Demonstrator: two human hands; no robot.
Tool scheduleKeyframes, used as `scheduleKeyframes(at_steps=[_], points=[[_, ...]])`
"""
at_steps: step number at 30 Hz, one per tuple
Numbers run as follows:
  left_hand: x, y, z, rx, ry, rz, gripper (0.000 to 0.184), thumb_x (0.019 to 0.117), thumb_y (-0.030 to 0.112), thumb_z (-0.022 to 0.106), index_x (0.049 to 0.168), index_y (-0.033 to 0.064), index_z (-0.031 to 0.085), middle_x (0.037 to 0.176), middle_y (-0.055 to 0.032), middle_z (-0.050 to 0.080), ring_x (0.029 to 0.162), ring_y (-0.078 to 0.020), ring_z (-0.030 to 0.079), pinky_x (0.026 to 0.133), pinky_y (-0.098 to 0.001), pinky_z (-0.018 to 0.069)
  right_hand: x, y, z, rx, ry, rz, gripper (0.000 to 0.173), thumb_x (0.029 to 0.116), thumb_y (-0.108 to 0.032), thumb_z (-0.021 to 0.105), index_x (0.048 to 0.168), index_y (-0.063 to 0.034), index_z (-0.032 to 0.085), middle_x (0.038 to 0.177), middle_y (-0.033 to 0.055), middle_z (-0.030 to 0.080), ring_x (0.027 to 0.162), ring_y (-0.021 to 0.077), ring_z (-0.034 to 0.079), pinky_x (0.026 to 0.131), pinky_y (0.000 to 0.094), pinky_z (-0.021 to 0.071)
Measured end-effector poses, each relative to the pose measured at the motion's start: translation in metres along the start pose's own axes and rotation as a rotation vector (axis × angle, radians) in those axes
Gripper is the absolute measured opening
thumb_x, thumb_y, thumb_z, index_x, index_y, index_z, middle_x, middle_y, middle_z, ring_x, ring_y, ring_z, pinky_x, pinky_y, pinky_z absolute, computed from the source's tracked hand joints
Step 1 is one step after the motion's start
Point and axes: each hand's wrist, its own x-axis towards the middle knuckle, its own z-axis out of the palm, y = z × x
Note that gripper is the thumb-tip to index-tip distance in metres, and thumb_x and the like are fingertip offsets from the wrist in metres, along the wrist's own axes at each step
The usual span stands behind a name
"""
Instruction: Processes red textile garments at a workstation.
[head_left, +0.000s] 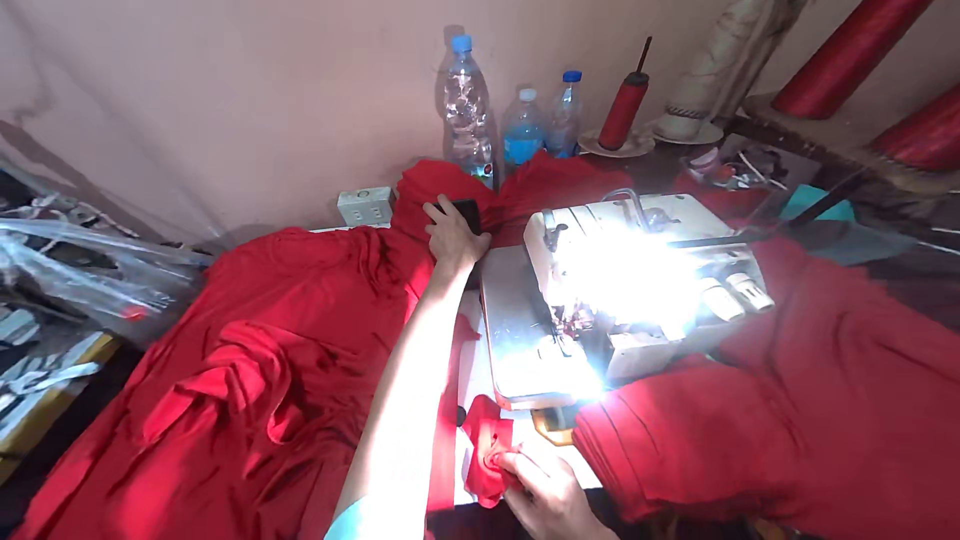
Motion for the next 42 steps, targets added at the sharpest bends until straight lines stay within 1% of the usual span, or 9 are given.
scheduleKeyframes(at_steps=[7, 11, 14, 17, 19, 21, 25, 32, 42], points=[[-0.007, -0.008, -0.012, -0.112, -0.011, 0.014, 0.126, 0.0766, 0.052, 0.085, 0.164, 0.0129, 0.004, 0.168, -0.0266, -0.005, 0.134, -0.0534, 0.044, 0.093, -0.0618, 0.0502, -0.002, 0.0, 0.0, 0.108, 0.009, 0.066, 0.009, 0.0846, -0.017, 0.069, 0.082, -0.0076, 0.069, 0.084, 0.0081, 0.067, 0.081, 0.0118, 0.065, 0.074, 0.0165, 0.0527], [-0.043, -0.055, -0.054, -0.389, 0.036, 0.389, 0.09, 0.0886, 0.034, 0.077, 0.152, -0.0087, 0.029, 0.156, -0.0387, 0.027, 0.14, -0.0524, 0.038, 0.109, -0.0629, 0.0394, 0.0, 0.002, -0.009, 0.365, -0.031, 0.161, 0.015, 0.0853, -0.015, 0.068, 0.079, -0.0025, 0.062, 0.09, 0.011, 0.068, 0.087, 0.0101, 0.066, 0.078, 0.0167, 0.0537], [-0.137, -0.11, -0.101, -0.386, -0.023, 0.643, 0.052, 0.0958, 0.03, 0.067, 0.134, -0.0025, 0.054, 0.128, -0.0192, 0.063, 0.114, -0.0251, 0.064, 0.094, -0.0429, 0.0551, 0.003, 0.001, -0.015, 0.616, -0.043, 0.269, 0.015, 0.0822, -0.012, 0.073, 0.085, -0.0037, 0.061, 0.087, 0.0028, 0.065, 0.083, -0.0013, 0.062, 0.073, 0.012, 0.0522], [-0.251, -0.146, -0.09, -0.426, -0.07, 0.527, 0.032, 0.0977, 0.03, 0.057, 0.105, 0.0012, 0.068, 0.094, -0.0067, 0.071, 0.082, -0.0096, 0.068, 0.071, -0.0293, 0.0573, 0.016, -0.018, -0.026, 0.754, -0.028, 0.335, 0.012, 0.0817, -0.008, 0.075, 0.09, -0.0072, 0.065, 0.088, -0.0037, 0.066, 0.084, -0.0059, 0.063, 0.073, 0.0118, 0.0549], [-0.296, -0.153, -0.066, -0.444, -0.294, 0.404, 0.033, 0.1022, 0.022, 0.051, 0.11, -0.0038, 0.071, 0.101, -0.0158, 0.073, 0.093, -0.0232, 0.072, 0.083, -0.0436, 0.0579, 0.026, -0.033, -0.035, 0.823, -0.092, 0.283, 0.01, 0.0891, -0.012, 0.07, 0.097, -0.0081, 0.067, 0.094, -0.004, 0.068, 0.09, -0.0054, 0.063, 0.079, 0.013, 0.0549], [-0.315, -0.159, -0.038, -0.687, -0.375, 0.319, 0.031, 0.1032, 0.019, 0.052, 0.111, -0.0047, 0.071, 0.099, -0.0086, 0.074, 0.093, -0.0088, 0.07, 0.088, -0.0281, 0.0558, 0.032, -0.046, -0.045, 0.867, -0.164, 0.221, 0.011, 0.0938, -0.014, 0.064, 0.101, -0.0056, 0.067, 0.095, -0.0007, 0.069, 0.089, -0.004, 0.063, 0.08, 0.013, 0.0526], [-0.322, -0.16, -0.031, -1.112, -0.217, 0.238, 0.009, 0.0901, 0.003, 0.066, 0.099, 0.0015, 0.067, 0.084, 0.012, 0.07, 0.077, 0.0092, 0.064, 0.072, -0.0128, 0.0552, 0.031, -0.057, -0.061, 0.916, -0.236, 0.188, 0.015, 0.0955, -0.012, 0.06, 0.106, -0.0033, 0.067, 0.102, 0.0041, 0.071, 0.097, 0.0013, 0.066, 0.087, 0.0171, 0.0534], [-0.315, -0.176, -0.022, -0.81, 0.107, 0.418, 0.019, 0.0864, 0.018, 0.073, 0.081, 0.0008, 0.068, 0.079, 0.0003, 0.069, 0.078, 0.007, 0.063, 0.075, -0.009, 0.0519, 0.027, -0.061, -0.074, 0.582, -0.215, 0.2, 0.007, 0.0943, -0.005, 0.066, 0.098, -0.0047, 0.072, 0.101, 0.0041, 0.074, 0.097, 0.0028, 0.069, 0.085, 0.0146, 0.0563], [-0.31, -0.172, -0.023, -1.025, -0.08, 0.469, 0.024, 0.103, 0.018, 0.048, 0.083, 0.0063, 0.056, 0.079, 0.0064, 0.053, 0.078, 0.0095, 0.051, 0.074, -0.0081, 0.0432, 0.031, -0.054, -0.075, 0.469, -0.237, 0.168, 0.013, 0.0908, -0.016, 0.071, 0.096, -0.0051, 0.067, 0.097, 0.0031, 0.069, 0.093, -0.0003, 0.064, 0.081, 0.0097, 0.0515]])
